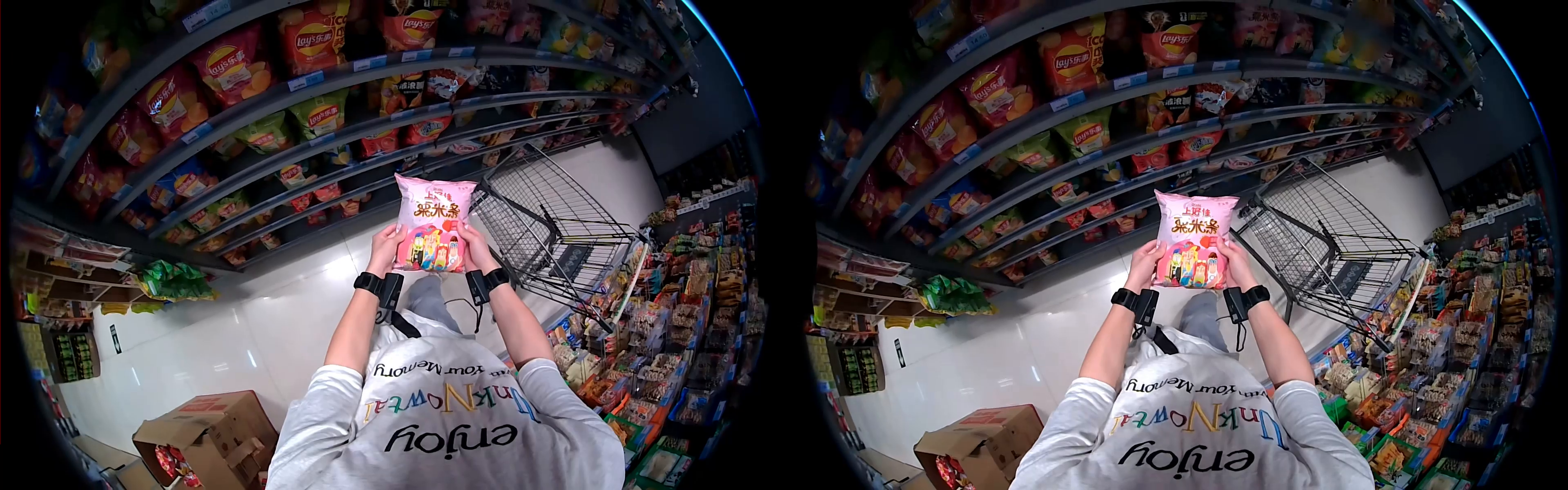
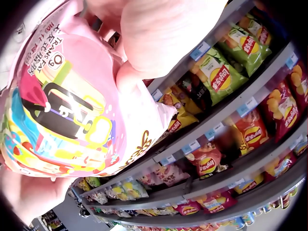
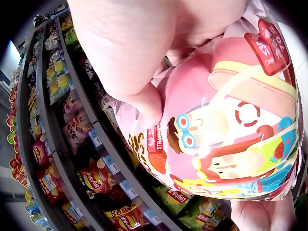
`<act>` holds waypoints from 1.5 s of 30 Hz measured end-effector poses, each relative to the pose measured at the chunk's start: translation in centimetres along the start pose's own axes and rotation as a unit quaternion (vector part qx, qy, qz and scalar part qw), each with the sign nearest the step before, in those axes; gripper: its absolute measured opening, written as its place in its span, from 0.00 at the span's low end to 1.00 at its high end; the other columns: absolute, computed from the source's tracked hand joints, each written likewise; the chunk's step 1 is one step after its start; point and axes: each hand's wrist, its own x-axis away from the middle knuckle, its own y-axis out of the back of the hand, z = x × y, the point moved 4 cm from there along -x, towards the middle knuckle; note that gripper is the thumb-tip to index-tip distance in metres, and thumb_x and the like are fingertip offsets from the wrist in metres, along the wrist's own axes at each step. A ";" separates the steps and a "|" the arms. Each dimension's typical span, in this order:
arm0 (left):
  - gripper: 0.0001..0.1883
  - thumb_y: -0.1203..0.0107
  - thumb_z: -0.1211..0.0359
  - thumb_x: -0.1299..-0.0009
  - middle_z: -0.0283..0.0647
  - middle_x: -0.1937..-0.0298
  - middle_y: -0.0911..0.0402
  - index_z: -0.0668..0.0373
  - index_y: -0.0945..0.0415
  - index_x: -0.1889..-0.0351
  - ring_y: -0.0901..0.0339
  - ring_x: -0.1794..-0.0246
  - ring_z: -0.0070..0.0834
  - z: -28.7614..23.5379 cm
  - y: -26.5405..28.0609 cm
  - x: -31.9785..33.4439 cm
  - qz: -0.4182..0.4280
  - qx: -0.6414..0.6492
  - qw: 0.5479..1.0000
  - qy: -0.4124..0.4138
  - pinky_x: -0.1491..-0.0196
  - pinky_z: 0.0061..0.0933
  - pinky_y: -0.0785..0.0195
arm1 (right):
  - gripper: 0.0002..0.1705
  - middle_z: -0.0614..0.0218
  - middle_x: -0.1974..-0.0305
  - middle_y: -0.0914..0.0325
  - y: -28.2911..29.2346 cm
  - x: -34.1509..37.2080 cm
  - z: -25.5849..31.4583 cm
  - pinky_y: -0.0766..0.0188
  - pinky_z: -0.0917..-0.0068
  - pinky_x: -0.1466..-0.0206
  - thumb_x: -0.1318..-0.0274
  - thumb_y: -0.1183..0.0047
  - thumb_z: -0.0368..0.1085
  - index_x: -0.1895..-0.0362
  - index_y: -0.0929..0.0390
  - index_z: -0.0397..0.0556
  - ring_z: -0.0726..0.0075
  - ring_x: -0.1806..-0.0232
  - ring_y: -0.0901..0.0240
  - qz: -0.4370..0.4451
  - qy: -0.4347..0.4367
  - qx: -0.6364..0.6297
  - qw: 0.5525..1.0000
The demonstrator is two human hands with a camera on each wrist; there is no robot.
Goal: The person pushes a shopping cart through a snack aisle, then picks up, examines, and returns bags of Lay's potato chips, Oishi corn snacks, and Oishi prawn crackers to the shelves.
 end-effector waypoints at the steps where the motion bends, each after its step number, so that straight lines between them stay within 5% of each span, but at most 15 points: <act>1: 0.14 0.45 0.65 0.32 0.36 0.59 0.19 0.64 0.25 0.53 0.24 0.64 0.17 0.1 -0.1 -0.2 0.001 0.006 1.000 0.003 0.61 0.18 0.31 | 0.17 0.57 0.52 0.27 0.4 -0.5 -0.2 0.29 0.63 0.46 0.36 0.57 0.40 0.49 0.34 0.41 0.63 0.51 0.26 0.003 -0.007 0.006 1.000; 7: 0.18 0.45 0.67 0.32 0.42 0.57 0.20 0.66 0.30 0.47 0.23 0.62 0.23 -0.1 -1.8 -3.9 -0.006 -0.058 0.998 -0.022 0.59 0.23 0.29 | 0.18 0.61 0.51 0.26 0.7 -1.4 2.2 0.30 0.70 0.47 0.39 0.52 0.40 0.49 0.31 0.42 0.69 0.51 0.28 0.035 0.008 -0.036 0.999; 8: 0.20 0.45 0.66 0.33 0.42 0.56 0.20 0.65 0.31 0.46 0.23 0.61 0.23 -0.8 -2.7 -4.6 -0.011 -0.066 0.997 -0.028 0.59 0.23 0.29 | 0.23 0.61 0.46 0.30 1.2 -1.7 2.8 0.35 0.67 0.40 0.39 0.52 0.37 0.42 0.37 0.41 0.67 0.46 0.31 0.021 -0.009 -0.007 1.000; 12: 0.24 0.45 0.66 0.32 0.41 0.51 0.23 0.64 0.36 0.40 0.24 0.55 0.23 -5.4 -9.6 -6.8 0.055 -0.123 0.989 -0.067 0.50 0.22 0.33 | 0.23 0.64 0.48 0.28 2.4 -5.2 6.6 0.33 0.71 0.44 0.46 0.43 0.34 0.47 0.32 0.44 0.71 0.49 0.30 0.036 0.058 0.167 0.984; 18: 0.42 0.29 0.72 0.54 0.43 0.46 0.26 0.64 0.40 0.40 0.28 0.46 0.32 -11.9 -19.0 -14.3 0.132 -0.296 0.914 -0.244 0.43 0.31 0.37 | 0.22 0.67 0.56 0.22 0.4 -9.6 20.8 0.31 0.76 0.51 0.51 0.38 0.34 0.51 0.28 0.43 0.76 0.56 0.27 -0.014 0.174 0.338 0.925; 20: 0.41 0.29 0.72 0.55 0.46 0.48 0.25 0.64 0.38 0.42 0.27 0.47 0.35 -16.1 -22.5 -15.1 0.100 -0.361 0.902 -0.215 0.43 0.32 0.37 | 0.25 0.66 0.59 0.22 0.0 -12.0 25.5 0.30 0.75 0.51 0.57 0.37 0.28 0.52 0.30 0.41 0.74 0.59 0.26 0.022 0.209 0.307 0.928; 22: 0.37 0.29 0.70 0.52 0.43 0.49 0.24 0.64 0.38 0.44 0.26 0.51 0.31 -19.9 -25.8 -16.6 0.064 -0.415 0.841 -0.342 0.50 0.30 0.31 | 0.28 0.65 0.58 0.23 -1.6 -13.2 31.0 0.31 0.74 0.50 0.59 0.36 0.26 0.51 0.32 0.41 0.72 0.56 0.27 0.028 0.236 0.317 0.918; 24: 0.36 0.30 0.69 0.50 0.43 0.48 0.25 0.64 0.37 0.44 0.27 0.49 0.31 -23.7 -29.7 -16.8 0.079 -0.366 0.826 -0.421 0.48 0.31 0.32 | 0.30 0.64 0.56 0.25 -1.9 -15.6 36.1 0.31 0.73 0.49 0.61 0.35 0.26 0.51 0.34 0.42 0.70 0.54 0.28 -0.014 0.347 0.409 0.844; 27: 0.33 0.32 0.70 0.46 0.43 0.50 0.24 0.63 0.37 0.45 0.26 0.50 0.30 -27.9 -33.8 -18.6 0.063 -0.353 0.805 -0.473 0.48 0.31 0.33 | 0.34 0.65 0.54 0.25 -4.1 -17.4 42.8 0.32 0.73 0.49 0.63 0.32 0.29 0.48 0.35 0.44 0.70 0.52 0.29 0.053 0.401 0.397 0.824; 28: 0.30 0.32 0.68 0.46 0.45 0.54 0.22 0.64 0.34 0.46 0.24 0.52 0.35 -28.9 -34.7 -18.6 0.058 -0.332 0.838 -0.430 0.51 0.32 0.32 | 0.34 0.65 0.54 0.25 -4.7 -17.9 44.5 0.32 0.73 0.49 0.62 0.32 0.29 0.48 0.34 0.45 0.70 0.51 0.29 0.068 0.414 0.409 0.810; 31: 0.24 0.36 0.69 0.45 0.52 0.55 0.23 0.67 0.29 0.51 0.26 0.51 0.47 -30.5 -36.5 -20.4 -0.066 -0.456 0.716 -0.524 0.52 0.35 0.33 | 0.25 0.65 0.56 0.23 -5.3 -19.4 47.4 0.31 0.71 0.48 0.56 0.36 0.25 0.51 0.30 0.44 0.70 0.53 0.27 0.101 0.462 0.413 0.778; 33: 0.24 0.38 0.72 0.45 0.53 0.54 0.24 0.65 0.31 0.50 0.28 0.51 0.50 -30.7 -36.7 -21.8 -0.060 -0.453 0.713 -0.532 0.52 0.39 0.34 | 0.24 0.65 0.57 0.23 -4.9 -21.1 48.3 0.31 0.71 0.49 0.56 0.37 0.25 0.52 0.29 0.43 0.71 0.54 0.27 0.100 0.487 0.422 0.758; 39: 0.23 0.47 0.79 0.44 0.60 0.55 0.26 0.66 0.35 0.49 0.32 0.51 0.59 -29.3 -36.4 -27.0 -0.027 -0.424 0.780 -0.459 0.51 0.46 0.36 | 0.17 0.65 0.60 0.20 -2.2 -26.3 48.2 0.31 0.73 0.53 0.56 0.36 0.28 0.59 0.24 0.40 0.72 0.58 0.26 0.111 0.412 0.384 0.819; 43: 0.23 0.48 0.75 0.41 0.59 0.54 0.26 0.65 0.39 0.46 0.32 0.51 0.59 -29.4 -36.9 -31.0 -0.052 -0.472 0.756 -0.451 0.51 0.44 0.36 | 0.15 0.64 0.62 0.20 -1.0 -28.4 49.4 0.32 0.72 0.54 0.55 0.36 0.30 0.61 0.24 0.38 0.71 0.59 0.26 0.092 0.420 0.415 0.802; 45: 0.21 0.49 0.72 0.39 0.58 0.54 0.26 0.64 0.38 0.47 0.32 0.51 0.58 -29.0 -36.6 -32.5 -0.078 -0.503 0.765 -0.395 0.51 0.44 0.35 | 0.22 0.56 0.61 0.21 -0.9 -29.9 49.9 0.32 0.69 0.53 0.57 0.35 0.36 0.60 0.28 0.35 0.59 0.56 0.25 0.081 0.402 0.465 0.785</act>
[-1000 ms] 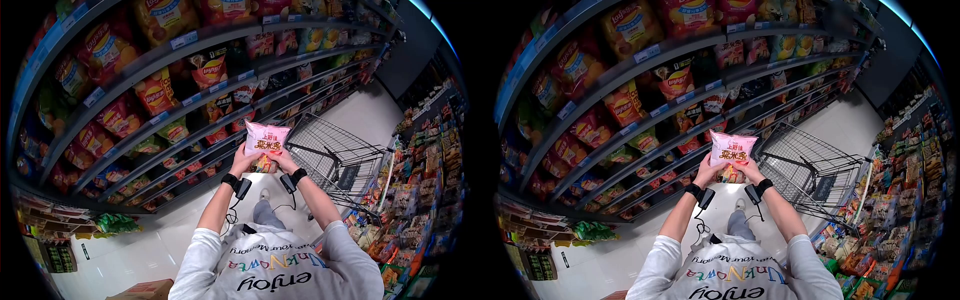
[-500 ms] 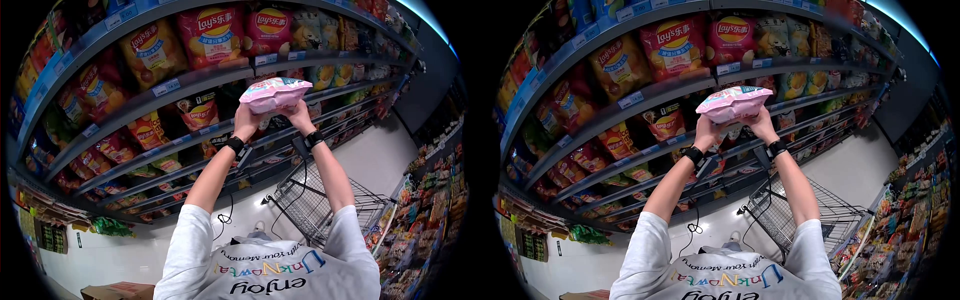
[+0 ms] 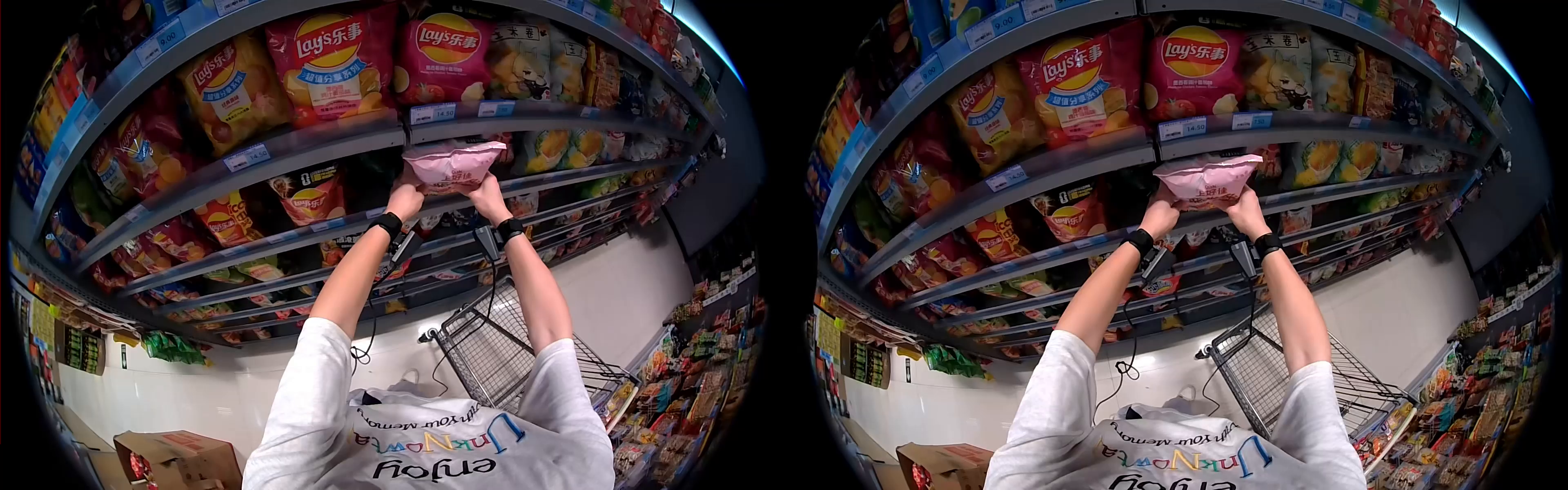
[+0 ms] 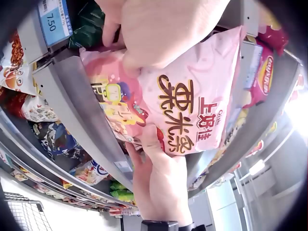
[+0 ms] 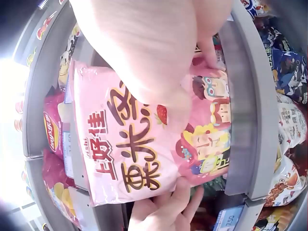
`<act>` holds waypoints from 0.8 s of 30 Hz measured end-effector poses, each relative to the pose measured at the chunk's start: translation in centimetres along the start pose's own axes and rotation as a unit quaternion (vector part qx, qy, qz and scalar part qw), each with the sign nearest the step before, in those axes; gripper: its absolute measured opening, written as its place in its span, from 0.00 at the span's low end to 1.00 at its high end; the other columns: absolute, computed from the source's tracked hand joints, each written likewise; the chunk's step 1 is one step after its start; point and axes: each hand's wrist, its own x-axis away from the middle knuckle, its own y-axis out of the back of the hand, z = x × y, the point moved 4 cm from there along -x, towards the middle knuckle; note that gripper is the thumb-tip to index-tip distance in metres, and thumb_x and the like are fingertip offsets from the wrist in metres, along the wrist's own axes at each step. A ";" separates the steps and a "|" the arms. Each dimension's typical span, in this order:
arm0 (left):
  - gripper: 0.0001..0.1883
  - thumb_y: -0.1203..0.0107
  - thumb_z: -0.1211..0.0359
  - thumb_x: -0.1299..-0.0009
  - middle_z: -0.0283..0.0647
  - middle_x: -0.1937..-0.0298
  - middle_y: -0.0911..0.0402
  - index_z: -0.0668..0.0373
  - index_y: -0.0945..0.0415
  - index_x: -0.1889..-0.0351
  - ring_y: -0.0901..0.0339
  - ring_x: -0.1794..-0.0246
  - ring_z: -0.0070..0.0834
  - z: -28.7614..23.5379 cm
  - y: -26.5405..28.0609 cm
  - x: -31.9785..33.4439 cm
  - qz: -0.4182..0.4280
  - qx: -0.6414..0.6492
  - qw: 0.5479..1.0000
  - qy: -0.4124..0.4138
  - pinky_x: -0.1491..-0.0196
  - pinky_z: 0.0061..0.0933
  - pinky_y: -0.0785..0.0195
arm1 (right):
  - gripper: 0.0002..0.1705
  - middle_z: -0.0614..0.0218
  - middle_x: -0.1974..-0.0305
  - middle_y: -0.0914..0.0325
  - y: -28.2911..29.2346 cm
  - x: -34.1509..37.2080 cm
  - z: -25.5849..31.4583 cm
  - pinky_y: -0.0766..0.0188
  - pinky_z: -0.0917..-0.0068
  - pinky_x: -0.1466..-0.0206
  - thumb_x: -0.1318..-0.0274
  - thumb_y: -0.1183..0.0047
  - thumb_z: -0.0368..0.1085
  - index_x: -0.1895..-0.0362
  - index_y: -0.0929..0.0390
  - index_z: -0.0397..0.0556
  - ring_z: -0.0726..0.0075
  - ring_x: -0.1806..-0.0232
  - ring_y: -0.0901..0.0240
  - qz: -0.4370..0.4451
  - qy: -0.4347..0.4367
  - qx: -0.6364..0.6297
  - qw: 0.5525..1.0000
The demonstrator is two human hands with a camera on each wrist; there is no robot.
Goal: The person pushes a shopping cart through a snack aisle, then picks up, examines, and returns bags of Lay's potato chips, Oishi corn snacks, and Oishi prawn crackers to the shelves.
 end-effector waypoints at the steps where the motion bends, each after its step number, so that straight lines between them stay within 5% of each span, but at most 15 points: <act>1: 0.20 0.49 0.69 0.37 0.58 0.53 0.26 0.63 0.37 0.48 0.31 0.51 0.58 1.0 -0.6 -0.4 0.023 -0.033 0.998 0.054 0.51 0.44 0.35 | 0.22 0.56 0.61 0.21 0.1 -0.6 -0.7 0.32 0.69 0.53 0.57 0.35 0.36 0.60 0.28 0.35 0.59 0.56 0.25 0.004 0.001 -0.001 1.000; 2: 0.22 0.50 0.63 0.34 0.58 0.52 0.26 0.59 0.40 0.44 0.30 0.52 0.59 2.9 -2.0 -1.0 0.048 -0.111 0.993 -0.006 0.53 0.44 0.35 | 0.24 0.53 0.61 0.22 0.2 -1.2 -2.2 0.32 0.68 0.54 0.57 0.35 0.39 0.59 0.28 0.35 0.55 0.56 0.25 0.032 -0.089 0.093 0.991; 4: 0.22 0.51 0.60 0.33 0.56 0.53 0.25 0.59 0.40 0.44 0.28 0.54 0.54 2.6 -1.7 -1.3 0.051 -0.059 0.996 0.045 0.54 0.42 0.35 | 0.31 0.47 0.59 0.24 0.4 -2.2 -3.7 0.33 0.66 0.53 0.58 0.35 0.45 0.55 0.30 0.35 0.48 0.53 0.27 0.086 -0.188 0.158 0.966; 5: 0.23 0.53 0.58 0.31 0.53 0.53 0.25 0.58 0.41 0.43 0.27 0.55 0.50 2.7 -1.5 -1.3 0.057 -0.007 0.994 0.093 0.56 0.40 0.35 | 0.31 0.47 0.59 0.24 0.1 -2.6 -4.5 0.33 0.66 0.53 0.58 0.35 0.45 0.55 0.30 0.35 0.48 0.53 0.27 0.089 -0.186 0.158 0.966; 7: 0.24 0.52 0.56 0.31 0.54 0.52 0.26 0.56 0.44 0.42 0.27 0.53 0.50 2.9 -1.8 -1.6 0.043 -0.006 0.995 0.088 0.54 0.39 0.36 | 0.24 0.60 0.57 0.25 -0.4 -3.2 -4.2 0.33 0.67 0.51 0.51 0.39 0.34 0.51 0.32 0.40 0.63 0.55 0.30 -0.027 -0.002 0.046 0.999; 11: 0.25 0.51 0.55 0.33 0.55 0.50 0.27 0.57 0.42 0.43 0.29 0.50 0.51 5.0 -2.8 -1.3 0.059 -0.030 0.992 0.108 0.51 0.40 0.36 | 0.28 0.60 0.53 0.27 -0.7 -3.3 -3.0 0.35 0.67 0.49 0.51 0.39 0.34 0.46 0.36 0.41 0.63 0.52 0.31 0.028 0.015 -0.037 0.999; 17: 0.28 0.49 0.65 0.41 0.58 0.47 0.29 0.59 0.40 0.42 0.31 0.47 0.53 2.5 -2.3 1.0 0.090 -0.116 0.977 0.152 0.46 0.43 0.37 | 0.36 0.60 0.52 0.28 -1.5 -1.8 -6.1 0.35 0.72 0.49 0.50 0.40 0.35 0.39 0.42 0.43 0.65 0.52 0.32 -0.081 -0.086 0.014 0.993; 18: 0.28 0.49 0.63 0.39 0.59 0.46 0.30 0.59 0.40 0.40 0.32 0.46 0.53 2.7 -2.1 1.2 0.083 -0.103 0.982 0.133 0.45 0.43 0.38 | 0.41 0.54 0.47 0.31 -1.6 -1.2 -5.2 0.37 0.70 0.45 0.51 0.39 0.38 0.36 0.46 0.42 0.57 0.46 0.34 -0.035 -0.153 0.028 0.987; 20: 0.26 0.49 0.63 0.38 0.60 0.48 0.29 0.61 0.36 0.42 0.31 0.47 0.54 2.2 -1.2 2.2 0.008 -0.062 0.996 0.061 0.45 0.42 0.38 | 0.43 0.50 0.44 0.33 -1.9 0.4 -3.2 0.39 0.68 0.42 0.52 0.39 0.39 0.35 0.47 0.40 0.53 0.43 0.36 -0.088 -0.094 0.063 0.990; 22: 0.23 0.49 0.64 0.39 0.59 0.51 0.27 0.62 0.33 0.45 0.30 0.49 0.53 0.9 0.2 3.9 0.016 -0.070 0.993 0.095 0.47 0.42 0.38 | 0.48 0.42 0.38 0.42 -2.5 2.1 -1.8 0.48 0.65 0.35 0.54 0.39 0.41 0.34 0.52 0.37 0.45 0.35 0.45 -0.166 0.009 0.100 0.981; 23: 0.20 0.49 0.66 0.39 0.57 0.53 0.25 0.62 0.30 0.49 0.29 0.51 0.52 0.6 0.6 4.9 0.022 -0.077 0.989 0.126 0.48 0.43 0.37 | 0.47 0.44 0.36 0.46 -3.0 3.3 -2.3 0.52 0.66 0.32 0.53 0.40 0.40 0.34 0.52 0.37 0.47 0.33 0.50 -0.174 -0.055 0.098 0.978; 24: 0.14 0.52 0.71 0.40 0.52 0.63 0.22 0.63 0.28 0.56 0.26 0.57 0.51 -0.1 1.0 6.4 -0.072 -0.088 0.993 0.032 0.52 0.44 0.34 | 0.45 0.43 0.36 0.47 -3.6 4.5 -2.8 0.52 0.64 0.33 0.52 0.41 0.38 0.34 0.51 0.37 0.43 0.34 0.50 -0.201 -0.062 0.097 0.973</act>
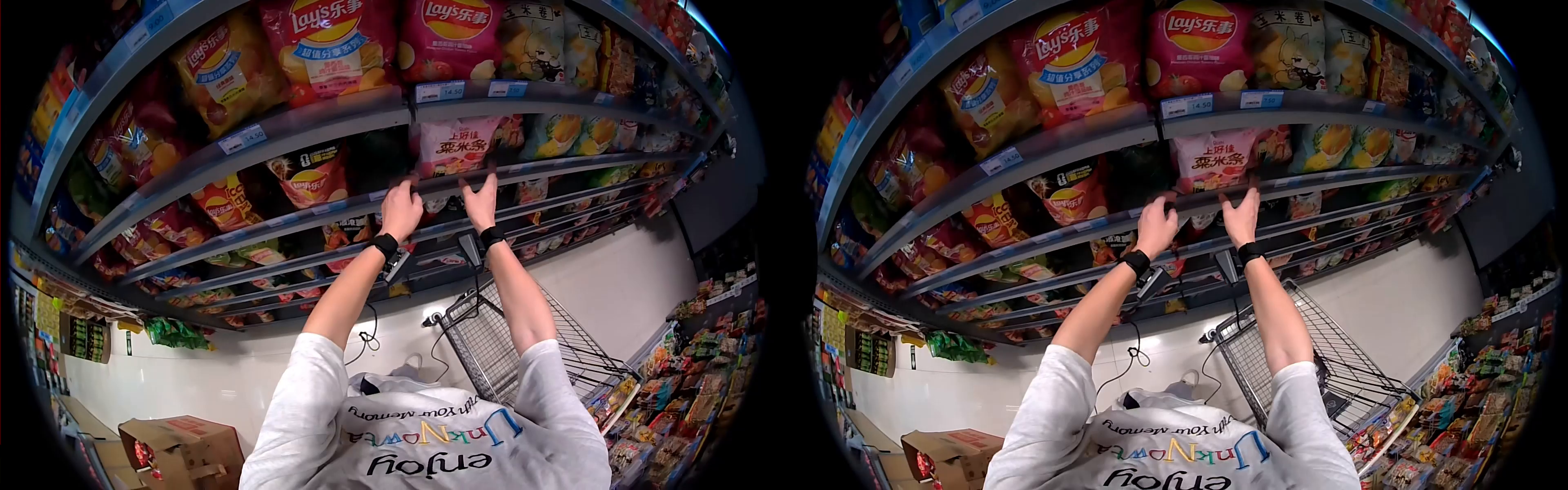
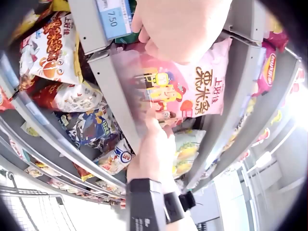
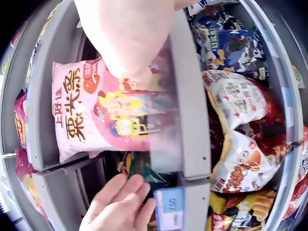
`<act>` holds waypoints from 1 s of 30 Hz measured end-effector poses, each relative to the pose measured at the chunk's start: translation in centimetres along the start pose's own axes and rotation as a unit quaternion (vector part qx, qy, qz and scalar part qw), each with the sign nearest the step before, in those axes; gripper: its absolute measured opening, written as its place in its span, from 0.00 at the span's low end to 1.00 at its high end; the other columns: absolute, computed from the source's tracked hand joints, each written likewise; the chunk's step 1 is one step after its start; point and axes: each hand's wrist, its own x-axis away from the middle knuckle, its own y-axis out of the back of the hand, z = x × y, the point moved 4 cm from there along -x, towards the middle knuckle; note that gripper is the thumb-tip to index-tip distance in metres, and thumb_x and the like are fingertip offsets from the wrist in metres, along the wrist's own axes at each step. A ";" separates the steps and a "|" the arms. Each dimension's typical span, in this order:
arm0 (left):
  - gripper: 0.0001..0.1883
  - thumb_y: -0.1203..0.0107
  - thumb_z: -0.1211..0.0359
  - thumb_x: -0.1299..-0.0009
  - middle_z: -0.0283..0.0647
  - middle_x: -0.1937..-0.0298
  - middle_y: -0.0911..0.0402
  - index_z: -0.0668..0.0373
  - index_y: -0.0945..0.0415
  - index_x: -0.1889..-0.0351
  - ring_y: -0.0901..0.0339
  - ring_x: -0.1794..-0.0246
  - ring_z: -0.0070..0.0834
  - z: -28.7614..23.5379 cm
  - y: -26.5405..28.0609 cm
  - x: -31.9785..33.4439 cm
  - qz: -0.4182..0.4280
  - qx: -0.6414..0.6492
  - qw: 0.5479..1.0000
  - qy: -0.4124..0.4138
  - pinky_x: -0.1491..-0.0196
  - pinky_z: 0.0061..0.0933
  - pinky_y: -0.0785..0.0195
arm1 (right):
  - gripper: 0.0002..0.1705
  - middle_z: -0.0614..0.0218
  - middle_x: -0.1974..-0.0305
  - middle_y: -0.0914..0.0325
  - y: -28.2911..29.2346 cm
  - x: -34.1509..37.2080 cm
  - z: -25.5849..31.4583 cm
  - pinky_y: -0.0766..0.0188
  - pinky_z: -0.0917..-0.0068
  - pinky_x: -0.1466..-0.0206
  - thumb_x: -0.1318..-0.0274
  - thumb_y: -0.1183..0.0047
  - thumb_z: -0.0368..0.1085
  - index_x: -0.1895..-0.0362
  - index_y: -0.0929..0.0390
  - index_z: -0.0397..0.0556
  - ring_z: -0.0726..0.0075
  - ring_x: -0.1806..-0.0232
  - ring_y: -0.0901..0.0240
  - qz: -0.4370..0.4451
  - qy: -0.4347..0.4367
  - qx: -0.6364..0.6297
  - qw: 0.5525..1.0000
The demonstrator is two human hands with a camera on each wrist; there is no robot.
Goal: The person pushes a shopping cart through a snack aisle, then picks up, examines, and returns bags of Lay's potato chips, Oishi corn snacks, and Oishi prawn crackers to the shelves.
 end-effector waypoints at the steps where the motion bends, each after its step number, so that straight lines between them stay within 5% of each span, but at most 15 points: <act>1: 0.12 0.52 0.73 0.40 0.49 0.66 0.22 0.63 0.28 0.57 0.25 0.61 0.48 0.4 0.1 1.4 -0.052 0.043 0.995 -0.072 0.56 0.42 0.32 | 0.43 0.42 0.36 0.48 -0.5 1.5 -1.3 0.51 0.62 0.34 0.52 0.43 0.37 0.35 0.50 0.38 0.40 0.35 0.51 -0.025 -0.012 0.000 1.000; 3: 0.12 0.52 0.75 0.40 0.47 0.65 0.21 0.63 0.28 0.58 0.24 0.63 0.44 2.7 -0.8 4.3 0.016 0.134 0.990 -0.030 0.59 0.38 0.31 | 0.37 0.45 0.37 0.45 -1.7 4.7 -3.8 0.49 0.62 0.34 0.49 0.45 0.36 0.37 0.46 0.38 0.43 0.35 0.48 -0.040 -0.026 0.034 0.998; 8: 0.13 0.51 0.74 0.41 0.46 0.64 0.20 0.62 0.26 0.57 0.21 0.63 0.37 13.1 -3.8 14.5 0.164 0.116 0.969 0.143 0.58 0.33 0.29 | 0.20 0.52 0.52 0.24 -7.4 13.5 -10.9 0.33 0.65 0.45 0.50 0.46 0.34 0.52 0.26 0.39 0.53 0.48 0.28 0.226 -0.215 -0.038 0.949; 9: 0.14 0.51 0.74 0.41 0.45 0.64 0.20 0.62 0.26 0.56 0.21 0.63 0.36 15.7 -4.3 16.3 0.175 0.109 0.965 0.160 0.57 0.32 0.29 | 0.19 0.53 0.56 0.22 -8.1 14.6 -10.2 0.31 0.68 0.48 0.51 0.45 0.33 0.53 0.25 0.39 0.58 0.50 0.26 0.253 -0.174 -0.026 0.951; 14: 0.18 0.49 0.77 0.41 0.44 0.61 0.22 0.65 0.29 0.51 0.23 0.62 0.26 22.3 -2.1 19.3 0.129 0.137 0.951 0.246 0.57 0.25 0.30 | 0.20 0.54 0.54 0.24 -12.4 18.2 -8.7 0.32 0.72 0.46 0.49 0.46 0.29 0.50 0.29 0.37 0.63 0.51 0.27 0.396 -0.203 -0.053 0.894; 15: 0.22 0.46 0.75 0.42 0.49 0.54 0.23 0.63 0.31 0.47 0.24 0.58 0.38 22.6 -1.2 19.0 0.123 0.156 0.944 0.263 0.53 0.32 0.31 | 0.21 0.53 0.53 0.25 -13.6 18.3 -8.0 0.32 0.72 0.46 0.48 0.46 0.30 0.49 0.30 0.37 0.63 0.50 0.27 0.410 -0.201 -0.083 0.886; 17: 0.28 0.46 0.74 0.40 0.52 0.46 0.29 0.63 0.38 0.41 0.29 0.47 0.39 23.9 0.3 18.0 0.072 0.155 0.947 0.271 0.44 0.32 0.37 | 0.28 0.50 0.46 0.30 -15.8 18.3 -5.2 0.36 0.69 0.42 0.49 0.46 0.32 0.43 0.36 0.37 0.59 0.43 0.33 0.452 -0.170 -0.080 0.872; 21: 0.32 0.44 0.71 0.41 0.54 0.47 0.31 0.63 0.44 0.38 0.34 0.45 0.51 26.4 2.5 14.3 0.000 0.097 0.967 0.236 0.43 0.39 0.39 | 0.40 0.45 0.41 0.37 -23.2 16.5 -6.5 0.45 0.68 0.36 0.49 0.45 0.39 0.35 0.47 0.39 0.49 0.38 0.41 0.413 -0.070 -0.133 0.898; 22: 0.34 0.43 0.71 0.42 0.54 0.46 0.32 0.62 0.45 0.37 0.35 0.44 0.52 27.0 2.5 13.4 -0.023 0.118 0.965 0.234 0.43 0.38 0.39 | 0.43 0.45 0.38 0.40 -24.1 16.5 -6.9 0.48 0.69 0.35 0.49 0.45 0.38 0.33 0.52 0.40 0.47 0.35 0.44 0.342 -0.055 -0.080 0.934; 26: 0.42 0.38 0.71 0.48 0.55 0.43 0.34 0.58 0.47 0.34 0.39 0.40 0.53 28.8 1.8 11.5 -0.116 0.152 0.967 0.170 0.40 0.38 0.42 | 0.21 0.55 0.60 0.34 -27.9 15.9 -8.7 0.38 0.67 0.49 0.47 0.48 0.35 0.52 0.41 0.44 0.52 0.56 0.35 0.391 -0.027 -0.134 0.910; 30: 0.42 0.36 0.56 0.48 0.52 0.41 0.33 0.54 0.43 0.36 0.38 0.42 0.54 29.9 1.8 10.3 0.010 0.012 0.954 0.298 0.39 0.48 0.48 | 0.16 0.54 0.63 0.33 -27.9 15.0 -6.7 0.36 0.67 0.55 0.45 0.51 0.32 0.53 0.38 0.43 0.53 0.61 0.33 0.344 0.023 -0.108 0.933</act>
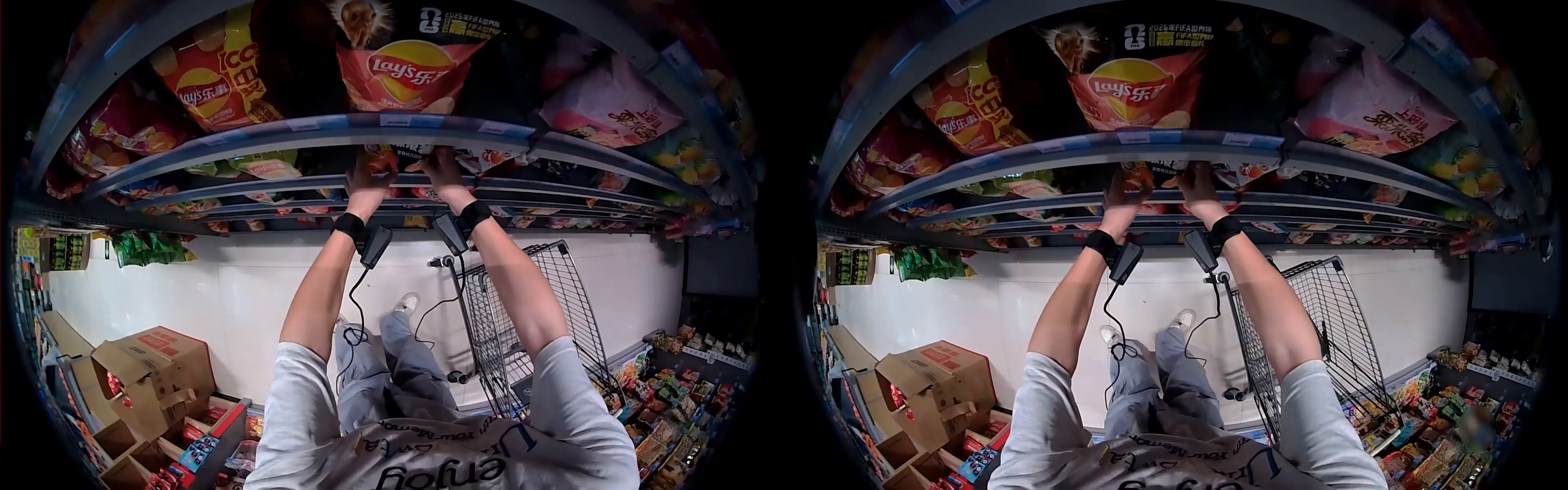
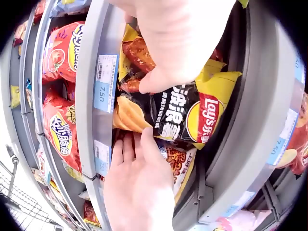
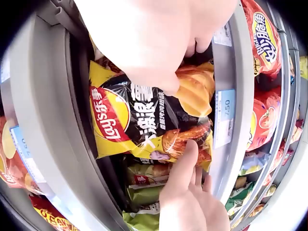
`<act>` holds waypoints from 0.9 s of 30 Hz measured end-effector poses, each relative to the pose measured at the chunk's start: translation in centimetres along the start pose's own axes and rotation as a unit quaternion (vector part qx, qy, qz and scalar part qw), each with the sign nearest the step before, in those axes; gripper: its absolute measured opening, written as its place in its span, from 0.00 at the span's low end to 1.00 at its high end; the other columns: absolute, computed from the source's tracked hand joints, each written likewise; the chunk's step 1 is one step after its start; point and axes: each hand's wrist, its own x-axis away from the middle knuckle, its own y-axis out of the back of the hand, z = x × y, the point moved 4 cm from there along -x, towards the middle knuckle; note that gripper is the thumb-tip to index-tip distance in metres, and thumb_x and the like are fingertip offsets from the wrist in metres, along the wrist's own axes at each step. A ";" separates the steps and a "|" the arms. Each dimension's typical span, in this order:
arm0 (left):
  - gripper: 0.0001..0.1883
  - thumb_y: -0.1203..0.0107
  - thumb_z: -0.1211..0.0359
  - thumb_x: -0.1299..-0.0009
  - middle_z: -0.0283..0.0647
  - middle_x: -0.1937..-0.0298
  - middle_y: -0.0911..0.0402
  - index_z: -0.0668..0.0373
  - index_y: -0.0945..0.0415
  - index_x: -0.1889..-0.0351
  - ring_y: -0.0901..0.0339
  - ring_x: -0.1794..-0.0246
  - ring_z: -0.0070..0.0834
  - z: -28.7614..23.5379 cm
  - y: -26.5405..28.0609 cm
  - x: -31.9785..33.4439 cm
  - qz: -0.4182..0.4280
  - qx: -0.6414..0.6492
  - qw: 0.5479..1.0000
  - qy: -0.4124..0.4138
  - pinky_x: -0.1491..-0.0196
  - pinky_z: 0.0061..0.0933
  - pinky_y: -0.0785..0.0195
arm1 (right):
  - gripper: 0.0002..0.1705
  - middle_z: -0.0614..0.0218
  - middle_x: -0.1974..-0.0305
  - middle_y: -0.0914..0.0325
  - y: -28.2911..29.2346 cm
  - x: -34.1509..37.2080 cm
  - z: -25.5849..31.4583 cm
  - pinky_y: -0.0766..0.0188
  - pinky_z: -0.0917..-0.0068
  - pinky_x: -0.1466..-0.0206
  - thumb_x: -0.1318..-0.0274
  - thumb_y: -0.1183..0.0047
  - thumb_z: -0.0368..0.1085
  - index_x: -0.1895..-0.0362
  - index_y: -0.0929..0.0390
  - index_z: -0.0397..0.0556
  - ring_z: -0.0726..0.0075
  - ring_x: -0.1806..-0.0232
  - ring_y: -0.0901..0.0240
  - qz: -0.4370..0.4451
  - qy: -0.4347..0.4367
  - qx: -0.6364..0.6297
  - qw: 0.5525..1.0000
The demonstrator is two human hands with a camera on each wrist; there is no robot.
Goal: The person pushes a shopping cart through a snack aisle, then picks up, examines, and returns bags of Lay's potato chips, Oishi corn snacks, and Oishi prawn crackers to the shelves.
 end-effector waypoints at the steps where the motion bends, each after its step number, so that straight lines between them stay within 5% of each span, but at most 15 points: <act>1: 0.42 0.36 0.56 0.48 0.52 0.41 0.33 0.54 0.43 0.36 0.38 0.42 0.54 -0.1 0.3 -0.3 -0.001 0.001 1.000 0.003 0.39 0.48 0.48 | 0.15 0.53 0.63 0.32 0.0 -0.3 0.5 0.36 0.67 0.55 0.45 0.50 0.32 0.55 0.37 0.42 0.53 0.61 0.33 -0.021 0.041 -0.005 0.999; 3: 0.38 0.38 0.53 0.46 0.52 0.44 0.31 0.53 0.40 0.38 0.40 0.40 0.54 -0.4 1.0 -0.9 0.028 -0.025 0.998 0.045 0.39 0.50 0.50 | 0.13 0.52 0.63 0.31 0.2 -0.6 1.4 0.37 0.66 0.55 0.44 0.50 0.33 0.58 0.35 0.41 0.53 0.61 0.33 -0.007 -0.005 -0.014 1.000; 5: 0.32 0.37 0.57 0.45 0.49 0.50 0.26 0.57 0.35 0.45 0.31 0.46 0.45 -1.2 1.6 -0.7 -0.021 -0.031 0.999 0.005 0.44 0.44 0.41 | 0.11 0.52 0.63 0.31 1.2 -0.8 3.9 0.37 0.66 0.55 0.44 0.50 0.34 0.60 0.33 0.40 0.53 0.61 0.33 0.005 -0.048 -0.022 0.999; 7: 0.26 0.34 0.63 0.46 0.43 0.58 0.22 0.62 0.32 0.53 0.24 0.56 0.32 -4.2 3.1 0.9 0.058 0.270 0.959 -0.055 0.52 0.32 0.32 | 0.12 0.52 0.66 0.30 1.9 -0.2 7.5 0.37 0.66 0.56 0.43 0.51 0.37 0.63 0.31 0.39 0.55 0.63 0.33 -0.012 -0.068 -0.030 0.997; 8: 0.23 0.32 0.66 0.48 0.38 0.62 0.22 0.64 0.31 0.59 0.24 0.64 0.23 -4.4 3.4 1.3 0.051 0.313 0.948 -0.035 0.59 0.23 0.30 | 0.13 0.55 0.68 0.29 1.8 0.0 7.5 0.37 0.68 0.56 0.42 0.51 0.39 0.62 0.29 0.40 0.58 0.65 0.32 -0.036 -0.035 -0.061 0.997; 12: 0.24 0.33 0.63 0.45 0.39 0.60 0.22 0.65 0.30 0.56 0.25 0.62 0.23 -3.3 3.4 4.6 0.086 0.222 0.971 0.019 0.56 0.23 0.33 | 0.16 0.63 0.64 0.26 2.5 4.0 10.0 0.35 0.72 0.56 0.42 0.48 0.41 0.59 0.28 0.39 0.70 0.63 0.31 0.004 -0.109 -0.125 0.986; 17: 0.27 0.28 0.66 0.52 0.29 0.67 0.37 0.57 0.40 0.67 0.38 0.65 0.19 0.9 -0.8 11.8 0.131 0.348 0.928 0.023 0.57 0.20 0.37 | 0.32 0.62 0.52 0.27 3.0 14.2 7.3 0.34 0.78 0.48 0.47 0.41 0.43 0.43 0.36 0.38 0.72 0.53 0.29 -0.031 -0.245 -0.117 0.962; 21: 0.26 0.29 0.70 0.51 0.29 0.66 0.35 0.56 0.40 0.66 0.36 0.64 0.17 0.8 -1.5 19.3 0.219 0.332 0.917 0.032 0.56 0.19 0.37 | 0.34 0.62 0.49 0.28 3.0 23.9 5.0 0.34 0.76 0.46 0.46 0.41 0.43 0.41 0.38 0.38 0.71 0.49 0.30 -0.058 -0.384 -0.292 0.874; 25: 0.23 0.30 0.71 0.50 0.28 0.66 0.32 0.55 0.38 0.67 0.32 0.61 0.17 1.3 -1.2 24.6 0.330 0.382 0.859 0.083 0.55 0.20 0.36 | 0.25 0.61 0.51 0.26 2.6 31.7 7.3 0.28 0.72 0.48 0.43 0.45 0.41 0.46 0.34 0.40 0.68 0.52 0.26 -0.100 -0.387 -0.436 0.806; 27: 0.22 0.30 0.68 0.48 0.29 0.65 0.31 0.55 0.38 0.67 0.32 0.59 0.18 3.2 -1.4 26.8 0.372 0.324 0.868 0.050 0.53 0.21 0.37 | 0.25 0.62 0.52 0.26 2.0 35.1 8.4 0.28 0.71 0.49 0.43 0.45 0.40 0.45 0.34 0.41 0.68 0.52 0.26 -0.085 -0.420 -0.451 0.783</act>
